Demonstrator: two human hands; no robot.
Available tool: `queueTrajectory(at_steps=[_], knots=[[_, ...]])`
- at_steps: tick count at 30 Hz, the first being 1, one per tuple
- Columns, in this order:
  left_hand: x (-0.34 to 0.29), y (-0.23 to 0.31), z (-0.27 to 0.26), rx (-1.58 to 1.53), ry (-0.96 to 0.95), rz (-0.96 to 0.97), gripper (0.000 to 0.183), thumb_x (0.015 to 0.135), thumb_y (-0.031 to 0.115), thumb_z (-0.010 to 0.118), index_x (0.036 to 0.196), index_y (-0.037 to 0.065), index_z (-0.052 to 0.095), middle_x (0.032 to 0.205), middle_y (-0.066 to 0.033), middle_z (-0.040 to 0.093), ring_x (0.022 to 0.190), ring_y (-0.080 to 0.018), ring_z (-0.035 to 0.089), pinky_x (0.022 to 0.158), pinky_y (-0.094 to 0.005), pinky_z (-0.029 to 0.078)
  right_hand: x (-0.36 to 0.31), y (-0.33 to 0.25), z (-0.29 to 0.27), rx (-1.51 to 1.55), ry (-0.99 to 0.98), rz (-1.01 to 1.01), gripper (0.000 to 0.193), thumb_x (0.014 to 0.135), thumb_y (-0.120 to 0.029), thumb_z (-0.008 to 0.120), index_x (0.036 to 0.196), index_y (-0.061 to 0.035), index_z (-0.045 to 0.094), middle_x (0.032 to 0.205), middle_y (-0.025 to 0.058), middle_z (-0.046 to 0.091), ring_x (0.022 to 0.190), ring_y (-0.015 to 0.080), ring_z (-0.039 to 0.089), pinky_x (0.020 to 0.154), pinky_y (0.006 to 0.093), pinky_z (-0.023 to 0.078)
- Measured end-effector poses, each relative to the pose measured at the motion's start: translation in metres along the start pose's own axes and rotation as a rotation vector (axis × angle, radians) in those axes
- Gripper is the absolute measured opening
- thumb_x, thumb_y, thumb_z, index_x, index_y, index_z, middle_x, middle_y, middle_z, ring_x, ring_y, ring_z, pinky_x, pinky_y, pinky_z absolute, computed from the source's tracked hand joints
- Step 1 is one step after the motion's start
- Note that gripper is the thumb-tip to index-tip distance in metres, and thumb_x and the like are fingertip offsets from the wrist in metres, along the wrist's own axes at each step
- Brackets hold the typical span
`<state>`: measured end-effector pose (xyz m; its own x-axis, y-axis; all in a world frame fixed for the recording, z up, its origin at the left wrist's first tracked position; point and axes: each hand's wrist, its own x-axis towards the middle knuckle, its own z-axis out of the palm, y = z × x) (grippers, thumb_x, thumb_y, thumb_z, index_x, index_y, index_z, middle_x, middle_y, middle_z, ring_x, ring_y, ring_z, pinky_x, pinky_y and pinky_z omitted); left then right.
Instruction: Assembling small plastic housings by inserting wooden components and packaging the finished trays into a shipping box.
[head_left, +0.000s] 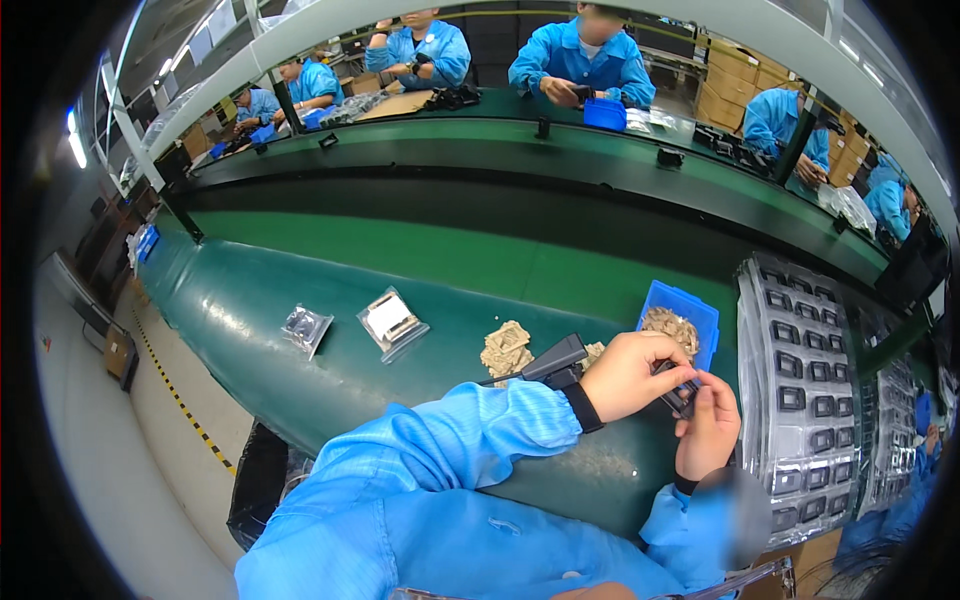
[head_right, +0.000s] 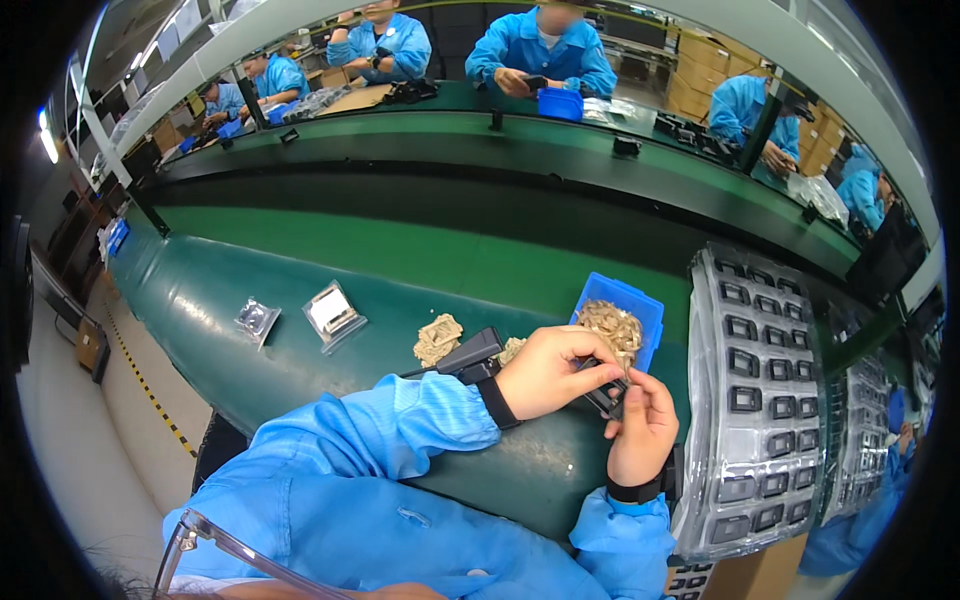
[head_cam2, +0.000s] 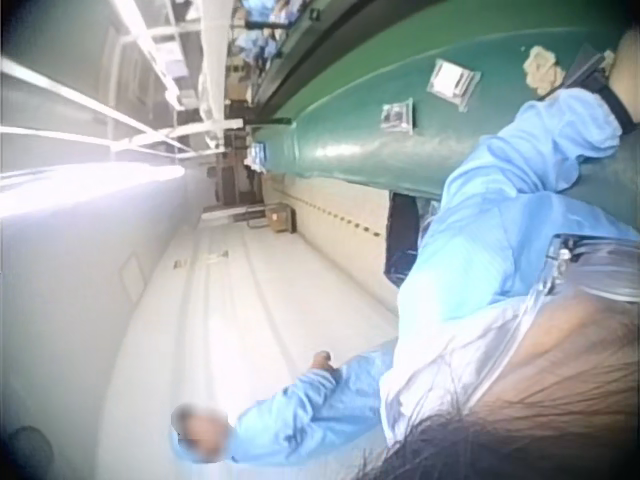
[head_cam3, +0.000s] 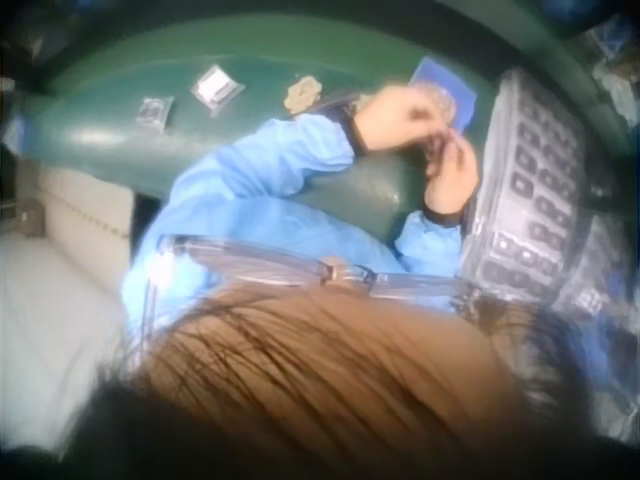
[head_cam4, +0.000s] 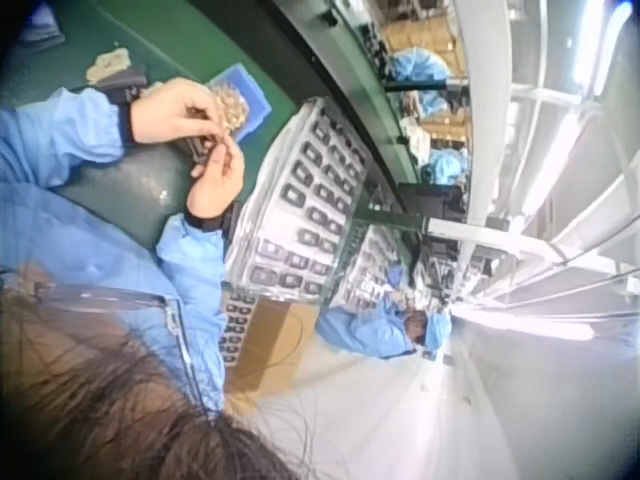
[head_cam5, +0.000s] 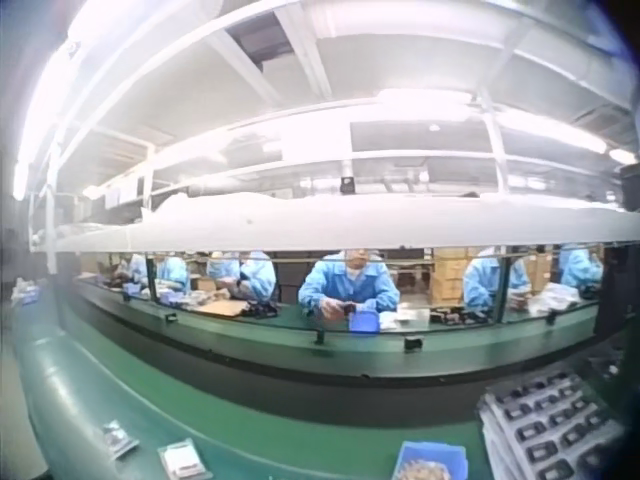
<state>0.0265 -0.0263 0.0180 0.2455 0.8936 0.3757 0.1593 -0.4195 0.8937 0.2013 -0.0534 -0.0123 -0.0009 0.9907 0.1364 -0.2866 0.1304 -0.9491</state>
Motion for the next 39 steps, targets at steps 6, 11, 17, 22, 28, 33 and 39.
queueTrajectory(at_steps=[6, 11, 17, 22, 28, 33, 39], knots=[[0.002, -0.009, 0.011, -0.293, -0.055, -0.002, 0.019, 0.094, 0.000, 0.061, 0.111, -0.002, 0.068, 0.105, -0.0106, 0.069, 0.097, -0.0161, 0.068, 0.086, -0.0282, 0.055, 0.002, -0.002, -0.009, -0.036, 0.026, 0.023, 0.016, 0.097, -0.007, 0.059, 0.111, 0.0009, 0.061, 0.093, 0.0104, 0.070, 0.070, 0.0087, 0.063, 0.052, 0.0172, 0.047], [0.003, -0.023, 0.004, -0.660, -0.047, -0.066, 0.025, 0.093, -0.009, 0.054, 0.117, 0.001, 0.053, 0.114, -0.0141, 0.066, 0.109, -0.0191, 0.064, 0.094, -0.0307, 0.052, 0.003, 0.004, -0.003, -0.047, 0.032, -0.089, 0.016, 0.096, -0.002, 0.060, 0.112, 0.0012, 0.061, 0.100, 0.0127, 0.071, 0.077, 0.0117, 0.066, 0.059, 0.0201, 0.051], [0.002, 0.005, -0.003, 0.491, 0.265, 0.353, 0.018, 0.073, 0.007, 0.079, 0.085, 0.007, 0.065, 0.092, -0.0069, 0.060, 0.083, -0.0300, 0.058, 0.072, -0.0397, 0.048, 0.001, 0.003, -0.004, -0.057, -0.061, -0.132, 0.025, 0.093, 0.005, 0.061, 0.118, 0.0036, 0.060, 0.107, 0.0140, 0.068, 0.089, 0.0153, 0.068, 0.073, 0.0253, 0.057], [0.001, 0.004, -0.002, 0.553, 0.186, 0.541, 0.023, 0.069, 0.009, 0.079, 0.089, 0.010, 0.069, 0.094, -0.0047, 0.060, 0.084, -0.0265, 0.059, 0.072, -0.0386, 0.048, -0.002, -0.001, -0.002, -0.052, -0.154, -0.166, 0.037, 0.091, 0.011, 0.060, 0.127, 0.0056, 0.056, 0.118, 0.0157, 0.062, 0.101, 0.0177, 0.065, 0.087, 0.0291, 0.056], [-0.004, 0.008, 0.002, 0.575, 0.157, 0.548, 0.019, 0.071, 0.008, 0.077, 0.086, 0.007, 0.066, 0.095, -0.0065, 0.060, 0.086, -0.0280, 0.060, 0.074, -0.0400, 0.048, -0.001, 0.001, -0.005, -0.283, -0.167, -0.308, 0.042, 0.087, 0.015, 0.061, 0.127, 0.0040, 0.060, 0.121, 0.0151, 0.060, 0.102, 0.0188, 0.065, 0.087, 0.0286, 0.057], [-0.009, 0.019, 0.004, 0.584, 0.134, 0.465, 0.015, 0.073, 0.008, 0.074, 0.083, 0.003, 0.065, 0.097, -0.0088, 0.062, 0.090, -0.0299, 0.060, 0.078, -0.0394, 0.051, -0.001, -0.010, -0.002, -0.594, -0.147, -0.508, 0.041, 0.080, 0.015, 0.065, 0.118, 0.0016, 0.067, 0.114, 0.0175, 0.065, 0.097, 0.0223, 0.068, 0.080, 0.0285, 0.058], [-0.010, 0.020, 0.005, 0.492, 0.164, 0.465, 0.011, 0.073, 0.006, 0.072, 0.078, 0.001, 0.063, 0.094, -0.0090, 0.061, 0.089, -0.0299, 0.060, 0.075, -0.0383, 0.051, -0.007, -0.011, 0.005, -0.718, -0.110, -0.631, 0.037, 0.078, 0.015, 0.062, 0.112, 0.0034, 0.068, 0.108, 0.0192, 0.067, 0.095, 0.0259, 0.069, 0.077, 0.0299, 0.058]])
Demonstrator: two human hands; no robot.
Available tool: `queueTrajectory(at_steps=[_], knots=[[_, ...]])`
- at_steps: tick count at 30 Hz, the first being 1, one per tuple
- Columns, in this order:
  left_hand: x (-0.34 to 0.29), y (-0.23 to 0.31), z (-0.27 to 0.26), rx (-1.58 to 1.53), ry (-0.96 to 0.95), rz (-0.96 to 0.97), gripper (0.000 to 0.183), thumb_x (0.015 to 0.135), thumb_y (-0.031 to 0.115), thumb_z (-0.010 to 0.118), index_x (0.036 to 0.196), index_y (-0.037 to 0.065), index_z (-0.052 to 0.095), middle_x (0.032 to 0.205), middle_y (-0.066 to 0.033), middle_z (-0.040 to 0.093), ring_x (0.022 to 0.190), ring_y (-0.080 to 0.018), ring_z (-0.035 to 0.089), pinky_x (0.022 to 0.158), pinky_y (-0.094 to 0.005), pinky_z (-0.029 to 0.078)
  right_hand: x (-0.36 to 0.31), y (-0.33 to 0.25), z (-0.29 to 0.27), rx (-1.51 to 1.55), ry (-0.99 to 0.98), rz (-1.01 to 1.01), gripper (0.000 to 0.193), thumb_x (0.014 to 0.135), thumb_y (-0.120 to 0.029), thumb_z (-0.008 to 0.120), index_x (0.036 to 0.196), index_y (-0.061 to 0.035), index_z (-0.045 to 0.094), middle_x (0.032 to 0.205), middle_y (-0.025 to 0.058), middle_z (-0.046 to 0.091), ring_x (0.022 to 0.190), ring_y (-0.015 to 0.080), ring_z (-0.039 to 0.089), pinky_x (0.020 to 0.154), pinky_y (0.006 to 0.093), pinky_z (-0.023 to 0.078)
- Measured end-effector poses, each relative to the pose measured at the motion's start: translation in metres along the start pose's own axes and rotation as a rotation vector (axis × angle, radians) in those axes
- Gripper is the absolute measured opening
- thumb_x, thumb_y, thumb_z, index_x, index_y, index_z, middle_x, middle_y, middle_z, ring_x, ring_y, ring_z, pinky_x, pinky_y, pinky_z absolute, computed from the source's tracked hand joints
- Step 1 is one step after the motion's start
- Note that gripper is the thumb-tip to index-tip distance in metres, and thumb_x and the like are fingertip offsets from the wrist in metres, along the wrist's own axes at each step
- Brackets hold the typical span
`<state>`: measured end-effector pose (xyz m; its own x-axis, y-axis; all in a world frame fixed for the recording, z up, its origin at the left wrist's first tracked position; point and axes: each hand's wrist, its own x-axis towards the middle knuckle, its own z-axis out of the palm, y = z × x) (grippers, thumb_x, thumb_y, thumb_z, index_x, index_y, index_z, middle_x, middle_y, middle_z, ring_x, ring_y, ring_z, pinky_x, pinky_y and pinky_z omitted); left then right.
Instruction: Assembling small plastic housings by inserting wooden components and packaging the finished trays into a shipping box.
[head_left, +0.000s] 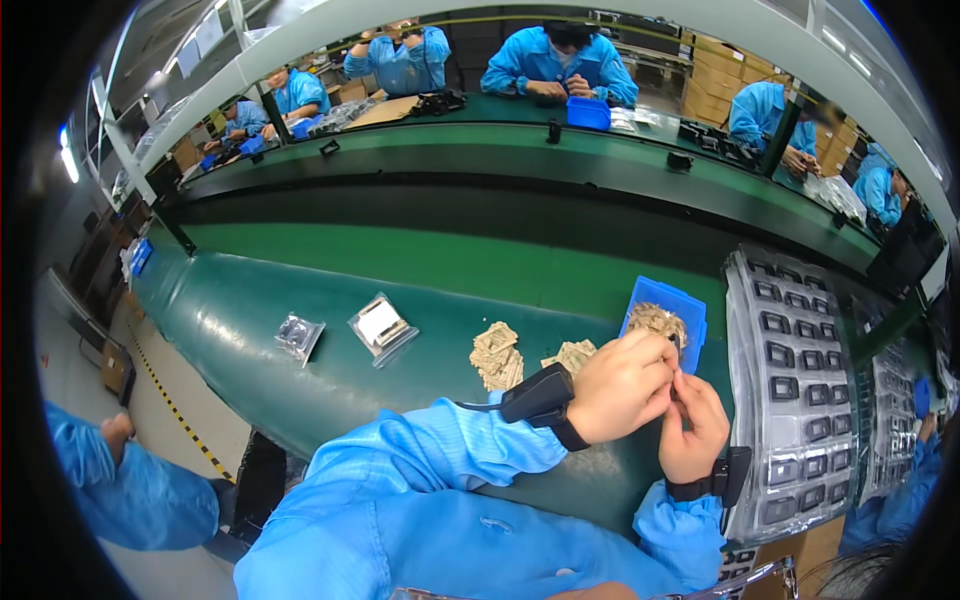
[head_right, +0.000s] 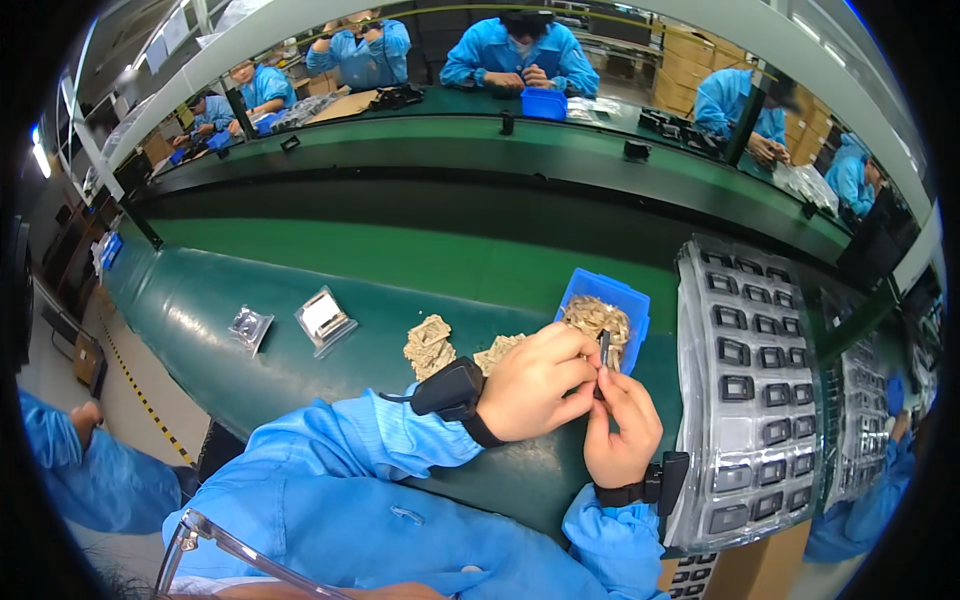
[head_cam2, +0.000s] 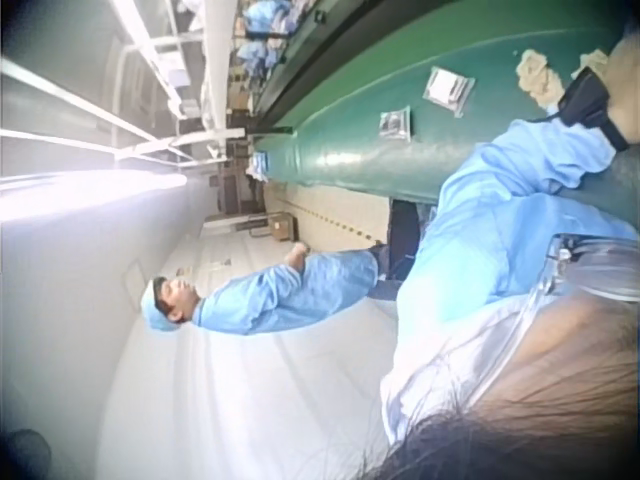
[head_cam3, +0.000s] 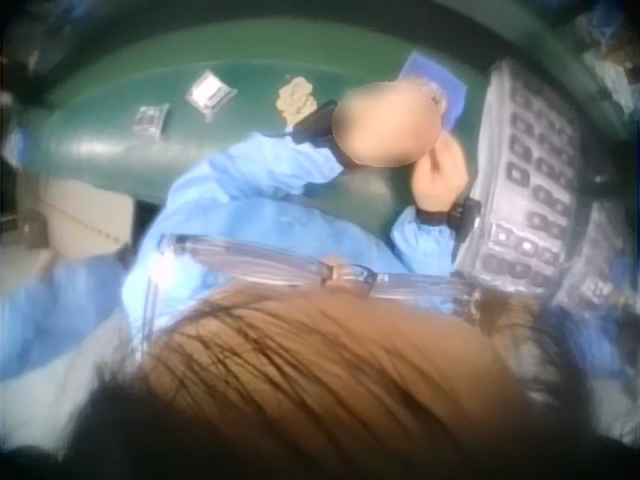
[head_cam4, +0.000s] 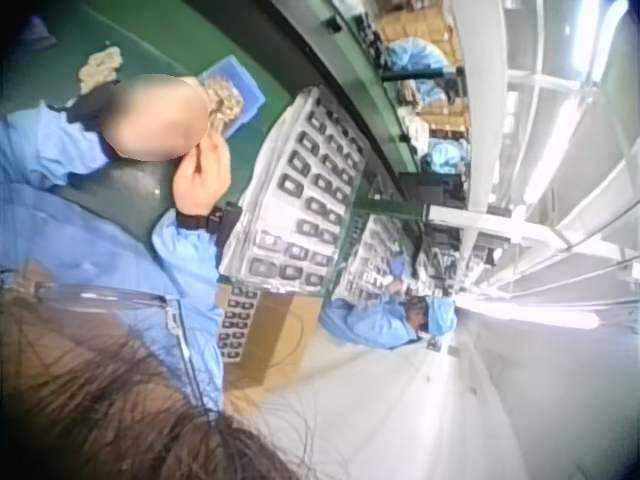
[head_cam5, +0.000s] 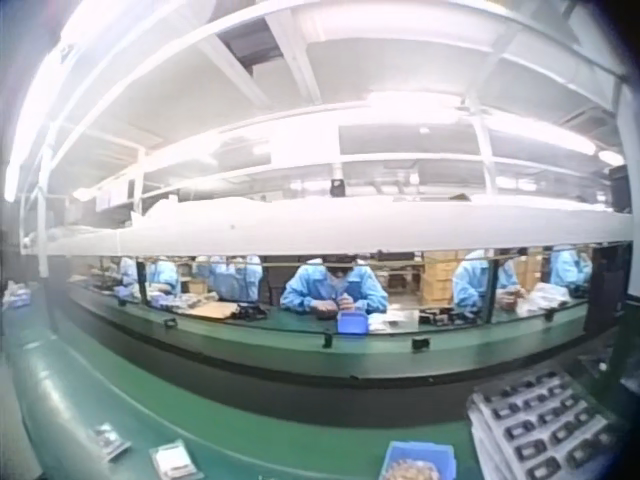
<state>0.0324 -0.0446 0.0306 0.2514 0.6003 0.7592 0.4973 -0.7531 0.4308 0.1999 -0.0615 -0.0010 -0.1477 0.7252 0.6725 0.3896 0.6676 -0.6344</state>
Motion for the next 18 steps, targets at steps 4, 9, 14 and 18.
queueTrajectory(at_steps=[4, 9, 14, 18], knots=[[0.005, -0.017, 0.006, -0.113, 0.090, -0.084, 0.011, 0.072, 0.006, 0.072, 0.077, 0.006, 0.062, 0.093, -0.0081, 0.062, 0.089, -0.0299, 0.060, 0.079, -0.0387, 0.050, -0.004, 0.002, 0.000, 0.210, 0.065, 0.129, 0.036, 0.081, 0.015, 0.061, 0.115, 0.0033, 0.066, 0.111, 0.0172, 0.064, 0.096, 0.0225, 0.067, 0.075, 0.0284, 0.059], [0.005, -0.072, -0.007, 0.212, 0.053, -0.300, 0.006, 0.074, 0.009, 0.071, 0.077, 0.005, 0.068, 0.100, -0.0117, 0.062, 0.099, -0.0312, 0.058, 0.085, -0.0405, 0.049, -0.004, 0.014, 0.000, 0.531, 0.172, 0.377, 0.037, 0.088, 0.009, 0.061, 0.124, 0.0027, 0.056, 0.109, 0.0112, 0.060, 0.085, 0.0151, 0.064, 0.069, 0.0244, 0.055], [0.000, -0.068, 0.001, 0.169, -0.147, -0.264, 0.013, 0.075, 0.008, 0.069, 0.088, 0.004, 0.072, 0.115, -0.0119, 0.061, 0.107, -0.0322, 0.055, 0.093, -0.0405, 0.047, 0.003, 0.015, -0.005, 0.774, 0.270, 0.568, 0.029, 0.096, -0.003, 0.050, 0.124, 0.0020, 0.053, 0.101, 0.0083, 0.059, 0.075, 0.0151, 0.065, 0.063, 0.0239, 0.055], [0.006, -0.057, 0.000, 0.203, -0.104, -0.221, 0.030, 0.076, 0.006, 0.067, 0.106, 0.004, 0.072, 0.129, -0.0135, 0.059, 0.119, -0.0339, 0.051, 0.102, -0.0419, 0.043, 0.003, 0.016, -0.004, 0.686, 0.208, 0.621, 0.023, 0.102, -0.013, 0.052, 0.119, 0.0004, 0.057, 0.089, 0.0018, 0.056, 0.067, 0.0077, 0.056, 0.057, 0.0197, 0.047]])
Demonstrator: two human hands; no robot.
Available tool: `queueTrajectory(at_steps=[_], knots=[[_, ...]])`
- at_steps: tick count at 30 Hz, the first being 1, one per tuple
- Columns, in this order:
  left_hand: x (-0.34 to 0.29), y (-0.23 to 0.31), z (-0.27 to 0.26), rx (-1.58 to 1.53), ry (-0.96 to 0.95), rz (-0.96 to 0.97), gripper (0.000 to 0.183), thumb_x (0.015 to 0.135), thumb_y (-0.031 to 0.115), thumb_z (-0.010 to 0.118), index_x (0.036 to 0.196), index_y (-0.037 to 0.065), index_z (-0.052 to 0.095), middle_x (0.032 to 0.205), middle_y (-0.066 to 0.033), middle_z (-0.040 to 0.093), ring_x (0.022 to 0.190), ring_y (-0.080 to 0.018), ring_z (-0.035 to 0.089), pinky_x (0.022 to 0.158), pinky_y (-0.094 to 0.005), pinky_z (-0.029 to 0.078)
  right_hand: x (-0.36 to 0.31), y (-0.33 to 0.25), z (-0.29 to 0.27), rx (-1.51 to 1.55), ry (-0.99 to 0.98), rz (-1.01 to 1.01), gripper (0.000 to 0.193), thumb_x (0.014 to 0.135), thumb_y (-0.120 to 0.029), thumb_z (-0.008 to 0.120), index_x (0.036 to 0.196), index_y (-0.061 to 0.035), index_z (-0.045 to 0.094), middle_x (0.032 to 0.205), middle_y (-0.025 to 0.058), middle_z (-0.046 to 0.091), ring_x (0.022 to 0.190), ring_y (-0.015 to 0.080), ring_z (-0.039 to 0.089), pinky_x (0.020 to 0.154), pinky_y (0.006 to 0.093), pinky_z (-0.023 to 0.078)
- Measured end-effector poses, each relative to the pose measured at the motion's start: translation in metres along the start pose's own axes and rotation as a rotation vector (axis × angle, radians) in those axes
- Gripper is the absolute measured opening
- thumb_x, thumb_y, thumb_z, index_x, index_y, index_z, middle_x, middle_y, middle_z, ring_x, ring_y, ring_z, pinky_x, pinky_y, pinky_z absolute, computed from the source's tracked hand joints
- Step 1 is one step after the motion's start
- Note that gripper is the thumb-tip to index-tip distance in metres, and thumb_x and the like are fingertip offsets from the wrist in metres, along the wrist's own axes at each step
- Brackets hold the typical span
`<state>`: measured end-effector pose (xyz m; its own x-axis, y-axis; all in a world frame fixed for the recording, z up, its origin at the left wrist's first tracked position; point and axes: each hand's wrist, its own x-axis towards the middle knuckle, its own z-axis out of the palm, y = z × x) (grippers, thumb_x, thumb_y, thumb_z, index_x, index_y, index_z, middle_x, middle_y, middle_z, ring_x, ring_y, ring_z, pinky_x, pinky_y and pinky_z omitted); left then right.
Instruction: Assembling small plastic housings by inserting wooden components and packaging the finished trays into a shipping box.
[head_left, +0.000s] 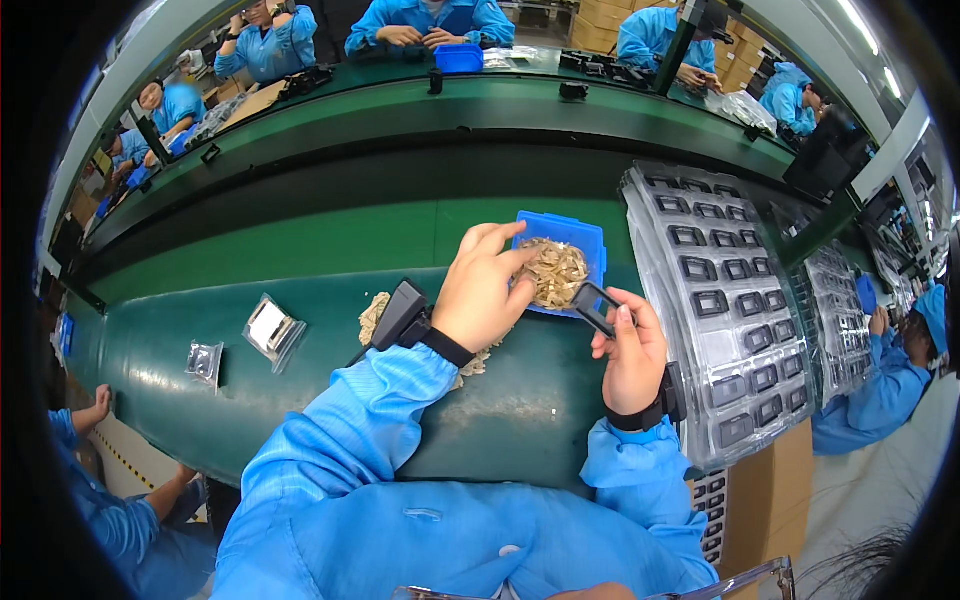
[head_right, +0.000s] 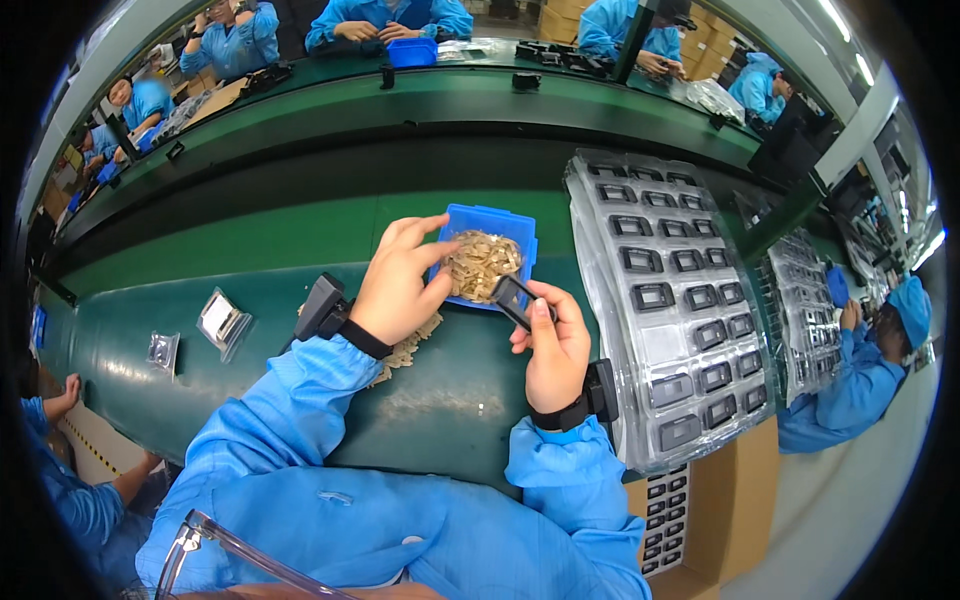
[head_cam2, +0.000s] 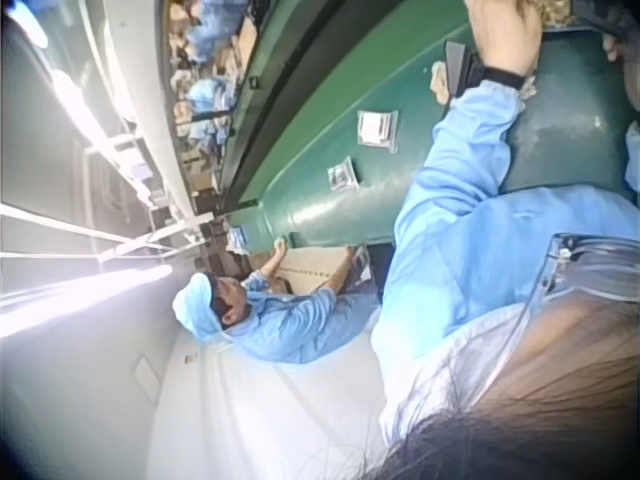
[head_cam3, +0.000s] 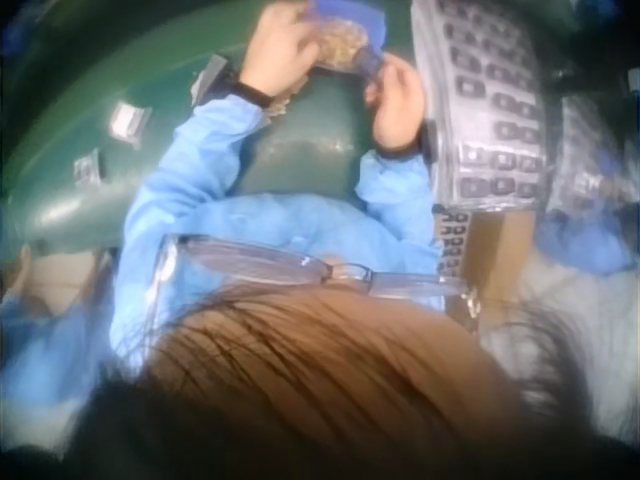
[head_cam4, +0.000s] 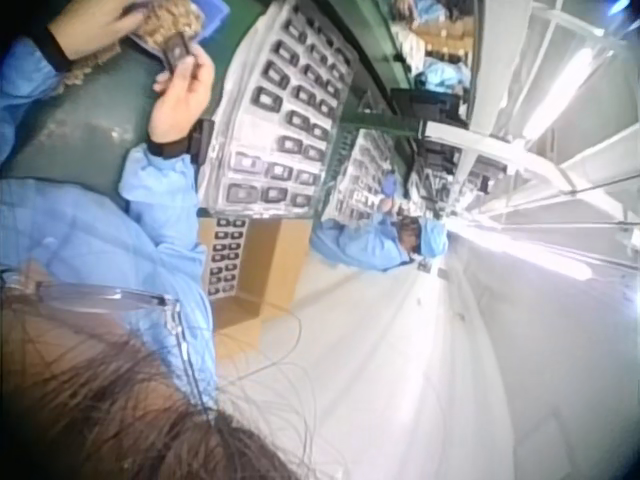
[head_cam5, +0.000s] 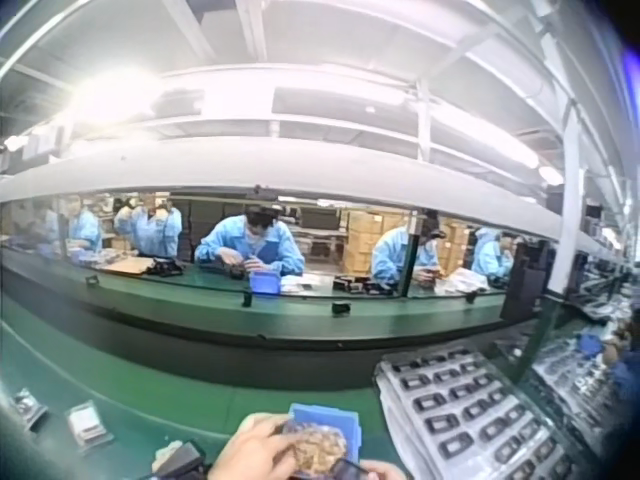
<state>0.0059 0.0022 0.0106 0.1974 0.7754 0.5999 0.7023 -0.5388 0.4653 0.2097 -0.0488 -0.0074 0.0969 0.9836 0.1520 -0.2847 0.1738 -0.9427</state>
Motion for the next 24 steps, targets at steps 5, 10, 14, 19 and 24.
queueTrajectory(at_steps=[5, 10, 14, 19, 24], knots=[[-0.001, 0.022, -0.009, -0.674, -0.329, -0.119, 0.029, 0.091, 0.005, 0.064, 0.120, 0.003, 0.067, 0.109, -0.0122, 0.071, 0.100, -0.0196, 0.066, 0.089, -0.0314, 0.052, -0.005, -0.002, 0.003, -0.032, -0.113, 0.044, 0.021, 0.102, -0.018, 0.054, 0.115, -0.0043, 0.063, 0.081, -0.0042, 0.055, 0.064, 0.0026, 0.051, 0.055, 0.0169, 0.040], [-0.008, 0.026, 0.000, -0.847, -0.351, -0.289, 0.020, 0.091, 0.005, 0.068, 0.110, 0.002, 0.072, 0.093, -0.0088, 0.074, 0.086, -0.0123, 0.067, 0.078, -0.0273, 0.054, -0.008, -0.003, 0.003, -0.104, -0.162, -0.006, 0.020, 0.102, -0.017, 0.056, 0.112, -0.0032, 0.066, 0.083, -0.0022, 0.058, 0.063, 0.0028, 0.051, 0.054, 0.0170, 0.041], [-0.009, 0.024, -0.004, -0.566, -0.326, -0.070, 0.018, 0.091, 0.006, 0.067, 0.107, 0.003, 0.073, 0.091, -0.0127, 0.073, 0.085, -0.0156, 0.069, 0.076, -0.0279, 0.053, -0.009, 0.002, 0.000, -0.071, -0.158, -0.045, 0.021, 0.101, -0.017, 0.056, 0.111, -0.0018, 0.067, 0.081, 0.0001, 0.058, 0.060, 0.0034, 0.051, 0.051, 0.0169, 0.041], [-0.013, 0.030, -0.008, -0.241, -0.255, 0.171, 0.016, 0.090, 0.006, 0.066, 0.105, 0.003, 0.072, 0.088, -0.0166, 0.071, 0.079, -0.0208, 0.071, 0.072, -0.0284, 0.053, -0.013, 0.002, 0.005, -0.085, -0.039, 0.023, 0.022, 0.103, -0.020, 0.054, 0.108, -0.0024, 0.067, 0.079, 0.0011, 0.058, 0.052, 0.0040, 0.049, 0.046, 0.0173, 0.040], [-0.010, 0.037, -0.006, -0.558, -0.401, -0.277, 0.018, 0.090, 0.007, 0.065, 0.104, 0.000, 0.072, 0.080, -0.0090, 0.072, 0.072, -0.0103, 0.066, 0.066, -0.0264, 0.053, -0.005, 0.000, -0.001, 0.244, -0.027, 0.105, 0.038, 0.107, -0.029, 0.040, 0.108, 0.0033, 0.061, 0.081, 0.0061, 0.061, 0.051, 0.0084, 0.052, 0.042, 0.0200, 0.041]])
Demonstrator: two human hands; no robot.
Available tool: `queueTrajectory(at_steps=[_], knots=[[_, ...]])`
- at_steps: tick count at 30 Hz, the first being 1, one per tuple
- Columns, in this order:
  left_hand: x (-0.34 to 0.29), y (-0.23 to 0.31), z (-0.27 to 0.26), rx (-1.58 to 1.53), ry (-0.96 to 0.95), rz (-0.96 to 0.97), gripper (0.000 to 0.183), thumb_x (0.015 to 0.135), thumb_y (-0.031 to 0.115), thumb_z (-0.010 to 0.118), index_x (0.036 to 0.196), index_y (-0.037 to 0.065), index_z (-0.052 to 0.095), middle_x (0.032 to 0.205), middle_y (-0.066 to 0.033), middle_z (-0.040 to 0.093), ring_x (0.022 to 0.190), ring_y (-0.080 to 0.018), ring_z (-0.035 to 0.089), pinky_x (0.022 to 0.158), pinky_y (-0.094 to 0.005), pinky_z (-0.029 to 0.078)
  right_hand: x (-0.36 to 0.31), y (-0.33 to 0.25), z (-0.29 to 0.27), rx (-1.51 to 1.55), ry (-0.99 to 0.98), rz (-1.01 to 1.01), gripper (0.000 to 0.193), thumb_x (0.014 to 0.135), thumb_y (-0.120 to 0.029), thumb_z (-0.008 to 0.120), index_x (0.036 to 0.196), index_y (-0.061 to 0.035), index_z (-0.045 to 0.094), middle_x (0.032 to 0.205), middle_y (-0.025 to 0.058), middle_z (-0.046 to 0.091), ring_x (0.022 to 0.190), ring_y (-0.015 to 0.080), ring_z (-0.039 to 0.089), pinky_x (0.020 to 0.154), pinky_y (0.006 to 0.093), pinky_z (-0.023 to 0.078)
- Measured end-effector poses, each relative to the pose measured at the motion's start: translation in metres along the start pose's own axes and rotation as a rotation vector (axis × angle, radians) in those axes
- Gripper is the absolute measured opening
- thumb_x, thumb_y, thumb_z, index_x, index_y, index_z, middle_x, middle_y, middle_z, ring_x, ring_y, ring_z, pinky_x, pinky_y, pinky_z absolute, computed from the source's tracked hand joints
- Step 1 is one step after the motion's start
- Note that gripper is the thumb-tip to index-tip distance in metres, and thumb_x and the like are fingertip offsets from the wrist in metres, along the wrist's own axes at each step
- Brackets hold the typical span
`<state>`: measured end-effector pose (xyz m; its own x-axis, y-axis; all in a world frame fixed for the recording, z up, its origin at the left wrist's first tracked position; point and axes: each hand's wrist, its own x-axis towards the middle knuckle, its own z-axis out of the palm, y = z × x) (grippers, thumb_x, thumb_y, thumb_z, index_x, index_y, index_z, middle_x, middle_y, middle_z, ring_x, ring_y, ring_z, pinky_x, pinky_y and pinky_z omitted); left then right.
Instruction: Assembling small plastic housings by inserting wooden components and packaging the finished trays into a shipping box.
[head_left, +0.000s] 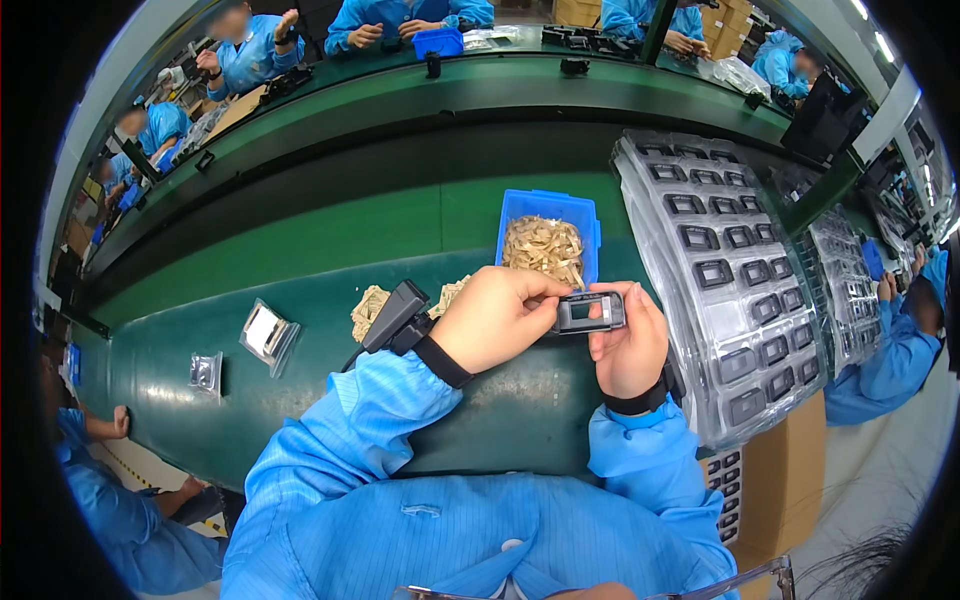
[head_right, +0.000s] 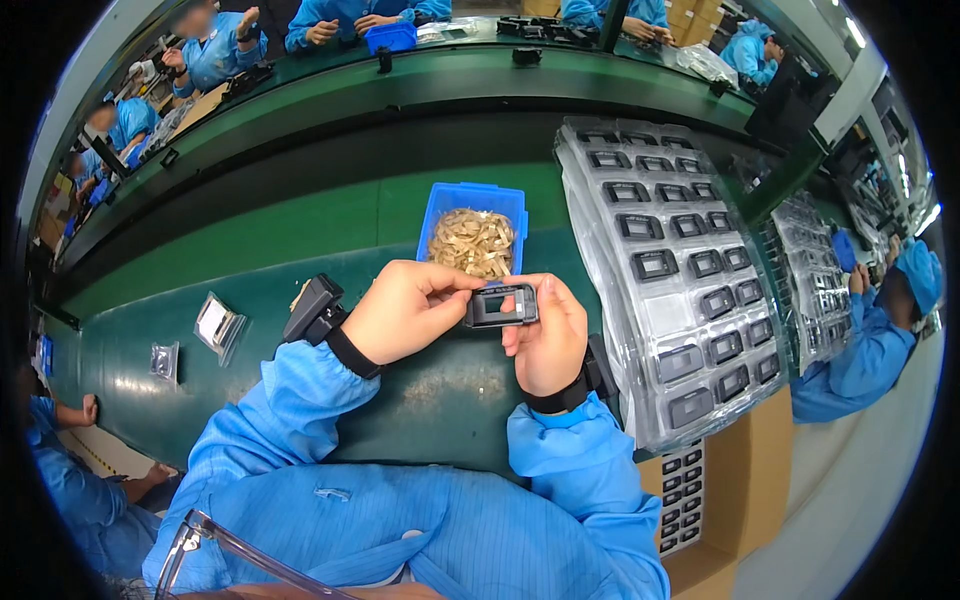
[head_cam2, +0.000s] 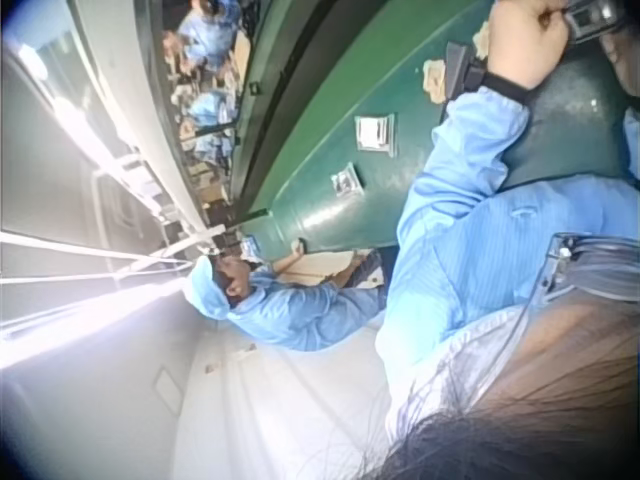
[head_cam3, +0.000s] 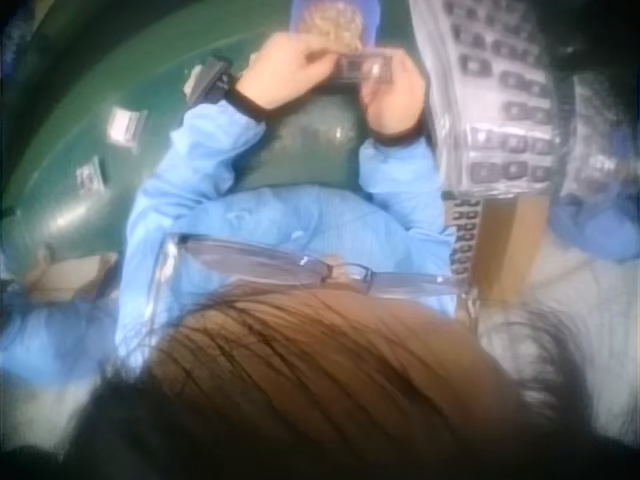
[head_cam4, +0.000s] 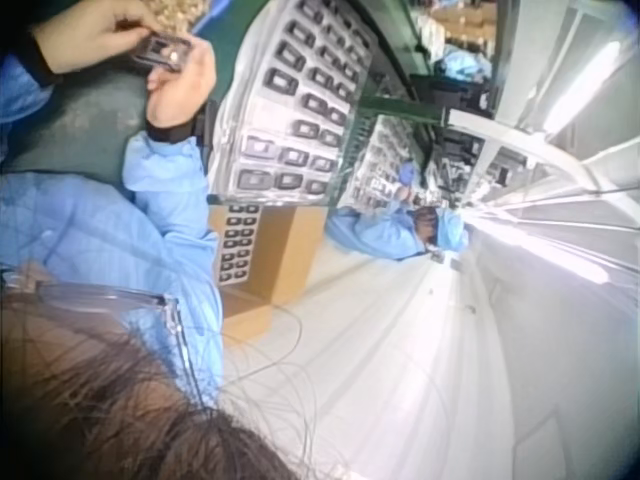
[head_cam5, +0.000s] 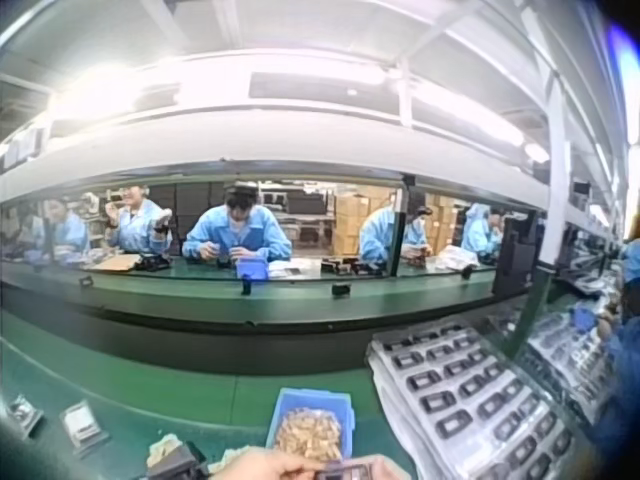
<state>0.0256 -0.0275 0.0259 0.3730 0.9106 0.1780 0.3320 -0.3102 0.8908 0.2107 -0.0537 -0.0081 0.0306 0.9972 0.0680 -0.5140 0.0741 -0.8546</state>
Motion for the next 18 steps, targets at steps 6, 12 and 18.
queueTrajectory(at_steps=[6, 12, 18], knots=[[0.001, -0.007, 0.004, -0.094, 0.031, -0.072, 0.014, 0.090, 0.010, 0.069, 0.095, -0.003, 0.072, 0.076, -0.0030, 0.069, 0.069, -0.0054, 0.061, 0.062, -0.0231, 0.051, 0.004, 0.002, 0.000, 0.068, -0.013, 0.094, 0.039, 0.106, -0.027, 0.039, 0.110, 0.0055, 0.059, 0.082, 0.0083, 0.063, 0.051, 0.0099, 0.053, 0.042, 0.0214, 0.043], [-0.001, -0.004, 0.008, -0.001, 0.078, -0.049, 0.021, 0.087, 0.016, 0.074, 0.076, -0.001, 0.067, 0.063, -0.0012, 0.064, 0.059, -0.0040, 0.056, 0.051, -0.0241, 0.044, 0.002, 0.008, -0.004, 0.097, -0.072, 0.146, 0.037, 0.105, -0.026, 0.041, 0.111, 0.0056, 0.060, 0.084, 0.0093, 0.064, 0.052, 0.0109, 0.056, 0.043, 0.0216, 0.045], [-0.003, -0.001, 0.009, 0.437, 0.092, 0.053, 0.026, 0.086, 0.025, 0.072, 0.075, 0.002, 0.066, 0.060, -0.0120, 0.059, 0.051, -0.0222, 0.057, 0.049, -0.0354, 0.044, -0.001, 0.011, 0.003, -0.242, -0.072, 0.020, 0.029, 0.103, -0.018, 0.049, 0.108, 0.0038, 0.066, 0.091, 0.0094, 0.070, 0.059, 0.0101, 0.062, 0.049, 0.0209, 0.051]])
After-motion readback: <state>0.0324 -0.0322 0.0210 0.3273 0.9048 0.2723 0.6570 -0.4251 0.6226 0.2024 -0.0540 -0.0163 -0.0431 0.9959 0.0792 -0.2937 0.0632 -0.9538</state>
